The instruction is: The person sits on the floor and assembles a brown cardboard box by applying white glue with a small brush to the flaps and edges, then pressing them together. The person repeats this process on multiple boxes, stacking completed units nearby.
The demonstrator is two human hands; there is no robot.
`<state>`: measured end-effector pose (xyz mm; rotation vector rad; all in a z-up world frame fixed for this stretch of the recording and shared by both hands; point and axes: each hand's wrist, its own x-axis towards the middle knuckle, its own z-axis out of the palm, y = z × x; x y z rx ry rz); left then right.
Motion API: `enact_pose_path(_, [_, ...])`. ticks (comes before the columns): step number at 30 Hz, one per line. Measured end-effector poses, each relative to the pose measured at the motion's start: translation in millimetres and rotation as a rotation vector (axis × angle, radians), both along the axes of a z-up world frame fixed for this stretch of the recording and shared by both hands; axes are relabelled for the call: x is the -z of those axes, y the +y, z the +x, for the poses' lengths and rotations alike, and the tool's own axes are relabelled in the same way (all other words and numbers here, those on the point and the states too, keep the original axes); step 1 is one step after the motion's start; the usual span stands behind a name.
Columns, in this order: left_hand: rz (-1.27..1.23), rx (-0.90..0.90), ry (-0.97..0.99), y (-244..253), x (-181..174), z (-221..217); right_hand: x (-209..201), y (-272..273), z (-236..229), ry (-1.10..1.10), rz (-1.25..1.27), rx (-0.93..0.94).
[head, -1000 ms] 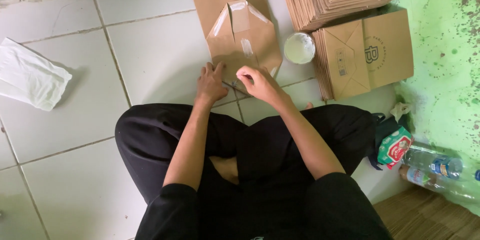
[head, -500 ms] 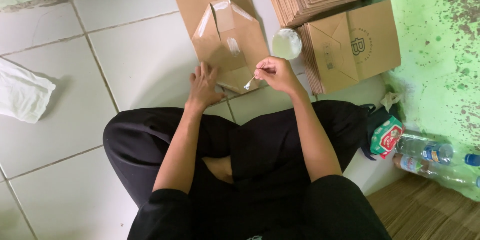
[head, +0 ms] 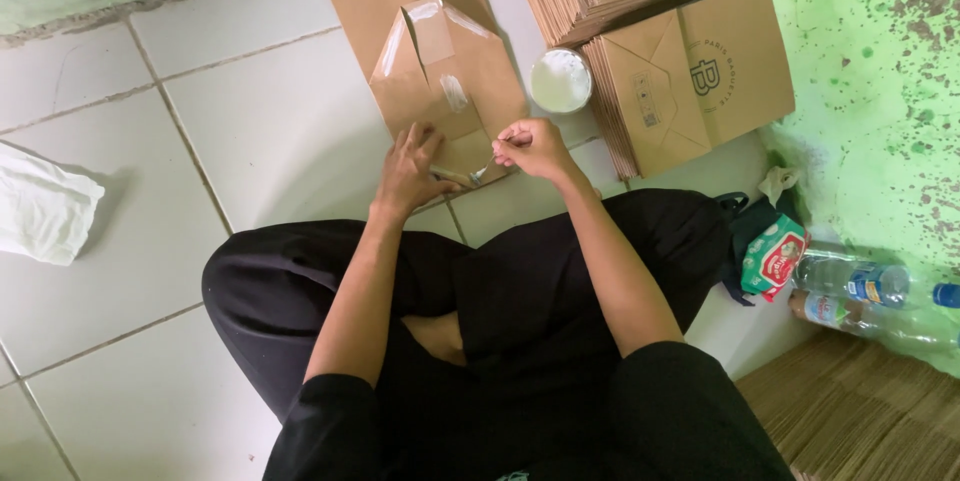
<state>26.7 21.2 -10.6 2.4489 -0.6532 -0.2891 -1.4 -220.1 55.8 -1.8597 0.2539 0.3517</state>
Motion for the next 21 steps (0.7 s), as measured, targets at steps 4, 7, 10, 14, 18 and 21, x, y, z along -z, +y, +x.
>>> enact_pose_path(4, [0.001,-0.005,-0.025,-1,-4,0,4,1,-1,0.034,-0.015,0.026])
enact_pose_path(7, [0.036,-0.012,-0.01,-2,-5,1,-1,-1,-3,0.066,-0.076,0.043])
enact_pose_path(10, [0.071,0.001,-0.036,-2,3,2,3,-10,-3,0.031,-0.202,0.044])
enact_pose_path(14, [0.088,0.005,0.001,-2,4,2,-5,-16,-6,0.012,-0.327,0.071])
enact_pose_path(18, [0.108,0.014,0.026,-2,7,2,1,-29,-3,-0.054,-0.464,-0.021])
enact_pose_path(21, [0.107,0.021,-0.014,-2,11,1,6,-36,-5,0.042,-0.572,-0.165])
